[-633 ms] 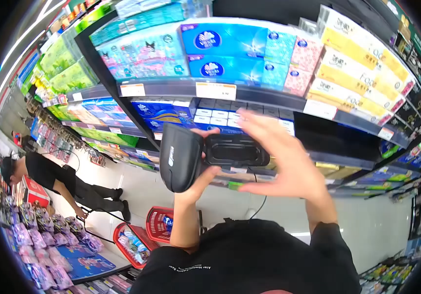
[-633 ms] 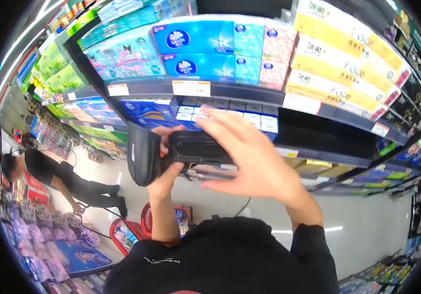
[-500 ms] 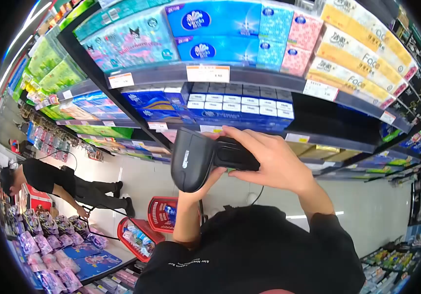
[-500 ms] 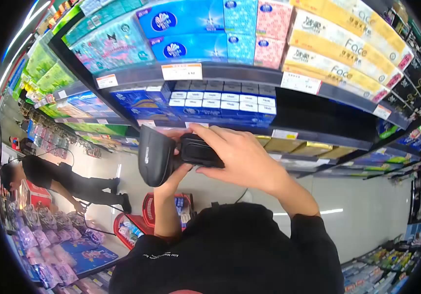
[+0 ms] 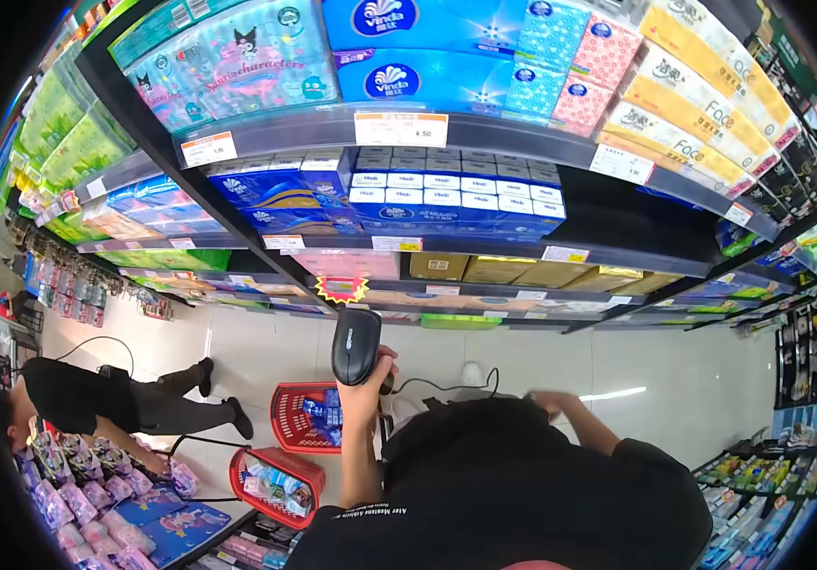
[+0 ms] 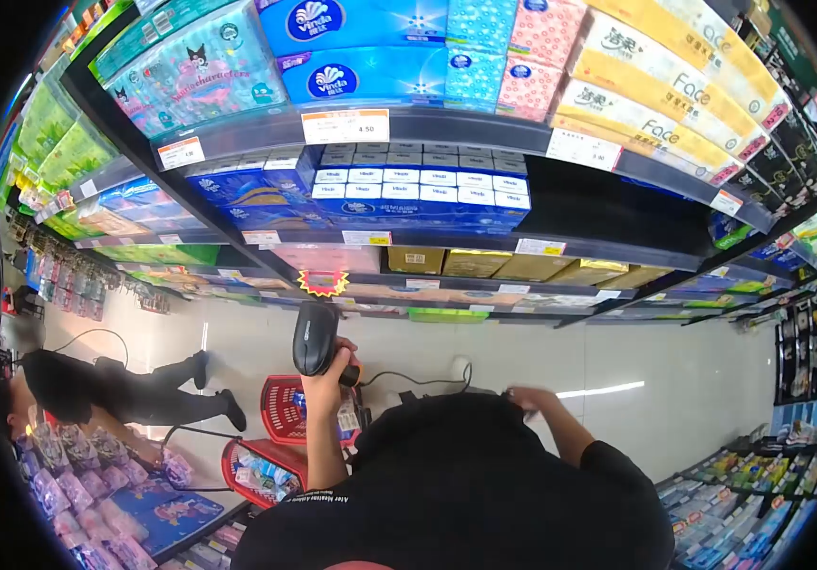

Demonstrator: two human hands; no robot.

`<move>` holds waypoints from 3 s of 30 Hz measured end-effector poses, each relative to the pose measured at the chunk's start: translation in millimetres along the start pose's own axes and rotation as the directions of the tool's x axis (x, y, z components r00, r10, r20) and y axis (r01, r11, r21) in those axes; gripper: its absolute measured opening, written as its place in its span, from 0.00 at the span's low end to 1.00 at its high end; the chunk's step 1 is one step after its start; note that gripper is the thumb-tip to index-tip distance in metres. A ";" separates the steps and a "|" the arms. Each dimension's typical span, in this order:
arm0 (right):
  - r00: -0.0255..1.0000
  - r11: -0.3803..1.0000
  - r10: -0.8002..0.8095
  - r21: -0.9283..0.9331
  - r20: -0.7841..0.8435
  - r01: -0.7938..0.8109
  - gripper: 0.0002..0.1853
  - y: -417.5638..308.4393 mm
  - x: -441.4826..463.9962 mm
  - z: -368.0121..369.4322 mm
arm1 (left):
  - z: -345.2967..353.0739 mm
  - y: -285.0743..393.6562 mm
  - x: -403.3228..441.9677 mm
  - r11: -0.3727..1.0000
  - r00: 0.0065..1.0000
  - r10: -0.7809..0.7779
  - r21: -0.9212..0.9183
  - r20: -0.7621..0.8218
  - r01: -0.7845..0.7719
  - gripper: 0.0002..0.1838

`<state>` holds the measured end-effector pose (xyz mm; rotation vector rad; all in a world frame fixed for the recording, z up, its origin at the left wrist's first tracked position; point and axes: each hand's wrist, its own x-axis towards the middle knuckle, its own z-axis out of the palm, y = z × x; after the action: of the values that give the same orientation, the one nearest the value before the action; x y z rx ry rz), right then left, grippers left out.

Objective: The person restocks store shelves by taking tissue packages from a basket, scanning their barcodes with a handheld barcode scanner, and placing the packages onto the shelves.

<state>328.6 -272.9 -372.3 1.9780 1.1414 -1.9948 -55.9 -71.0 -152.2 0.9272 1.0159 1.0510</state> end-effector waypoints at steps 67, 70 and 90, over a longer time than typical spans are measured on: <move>0.949 0.929 -0.314 -0.218 -0.028 0.300 0.24 -80.1 -40.3 44.1 | 90.3 2.8 -18.0 0.961 0.942 0.113 0.208 0.315 -0.184 0.11; 0.814 0.825 -0.561 -0.181 -0.150 0.535 0.23 -53.9 -29.4 51.8 | 86.2 1.5 -20.6 0.973 0.947 0.111 0.161 0.300 -0.165 0.11; 0.886 0.855 -0.353 -0.489 -0.301 0.174 0.15 -75.2 -157.5 23.8 | 81.9 -39.3 -4.4 0.899 0.924 0.110 0.360 0.365 -0.249 0.30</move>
<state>289.9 -298.7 -202.4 2.0769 1.8647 -1.2726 30.9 -94.2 -166.4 1.5114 0.8784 0.8058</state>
